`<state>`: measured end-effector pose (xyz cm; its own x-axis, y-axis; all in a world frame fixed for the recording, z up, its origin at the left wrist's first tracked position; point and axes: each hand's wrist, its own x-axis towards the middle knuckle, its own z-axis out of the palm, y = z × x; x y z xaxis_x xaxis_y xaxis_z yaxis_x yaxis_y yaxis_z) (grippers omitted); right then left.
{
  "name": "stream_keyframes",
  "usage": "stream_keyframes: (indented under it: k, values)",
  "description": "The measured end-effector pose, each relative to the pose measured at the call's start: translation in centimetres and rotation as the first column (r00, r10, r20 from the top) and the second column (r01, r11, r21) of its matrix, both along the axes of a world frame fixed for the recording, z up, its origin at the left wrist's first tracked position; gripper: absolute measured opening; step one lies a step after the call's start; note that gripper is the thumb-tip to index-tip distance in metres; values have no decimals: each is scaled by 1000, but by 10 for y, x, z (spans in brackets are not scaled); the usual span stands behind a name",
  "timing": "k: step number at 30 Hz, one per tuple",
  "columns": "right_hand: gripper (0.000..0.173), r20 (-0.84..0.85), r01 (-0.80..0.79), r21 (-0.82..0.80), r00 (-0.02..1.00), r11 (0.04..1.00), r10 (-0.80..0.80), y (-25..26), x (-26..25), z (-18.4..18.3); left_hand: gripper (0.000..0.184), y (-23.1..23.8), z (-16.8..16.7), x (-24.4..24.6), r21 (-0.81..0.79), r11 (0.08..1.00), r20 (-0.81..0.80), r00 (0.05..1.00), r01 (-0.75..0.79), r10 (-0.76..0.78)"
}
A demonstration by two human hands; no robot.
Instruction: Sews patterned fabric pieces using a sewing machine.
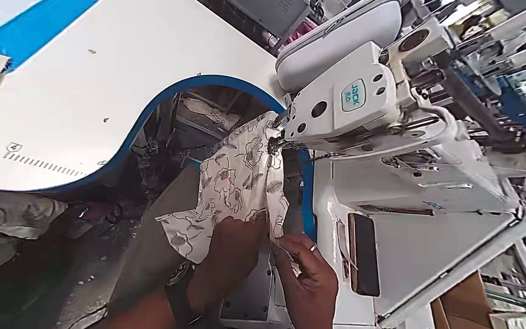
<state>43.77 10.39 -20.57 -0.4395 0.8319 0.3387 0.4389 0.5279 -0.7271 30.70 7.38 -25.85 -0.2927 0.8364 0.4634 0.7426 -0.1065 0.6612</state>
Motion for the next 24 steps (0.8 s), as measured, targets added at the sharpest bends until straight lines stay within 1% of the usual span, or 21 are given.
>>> stream_keyframes:
  k: [2, 5, 7, 9, 11, 16, 18, 22, 24]
  values:
    - [11, 96, -5, 209, 995, 978, -15, 0, -6, -8, 14, 3, -8, 4, 42, 999, 84, 996, -34, 31]
    - [13, 229, -54, 456, 972, 888, -58, 11, -13, -15, 17, 20, -10, -5, 72, 997, 152, 988, -17, 6]
    - [11, 255, -66, 525, 963, 849, -83, 20, -17, -20, 16, 20, -11, -7, 82, 996, 172, 985, -24, 9]
    - [9, 251, -68, 568, 964, 820, -94, 29, -18, -22, 19, 17, -14, -3, 118, 990, 181, 982, -77, 54]
    - [10, 239, -70, 586, 967, 808, -90, 36, -20, -30, 22, 21, -18, -3, 150, 983, 164, 983, -102, 77]
    - [15, 202, -65, 597, 977, 800, -71, 57, -27, -36, 18, 46, -16, -12, 202, 972, 45, 992, -122, 115]
    - [17, 184, -40, 587, 979, 808, -86, 63, -33, -38, 19, 58, -14, -17, 208, 971, 10, 993, -121, 121]
    - [20, 218, 2, 539, 966, 842, -142, 72, -43, -41, 24, 80, -14, -23, 186, 972, -20, 988, -145, 152]
    - [21, 250, 9, 503, 956, 864, -155, 75, -43, -43, 19, 87, -13, -24, 161, 975, -39, 987, -151, 159]
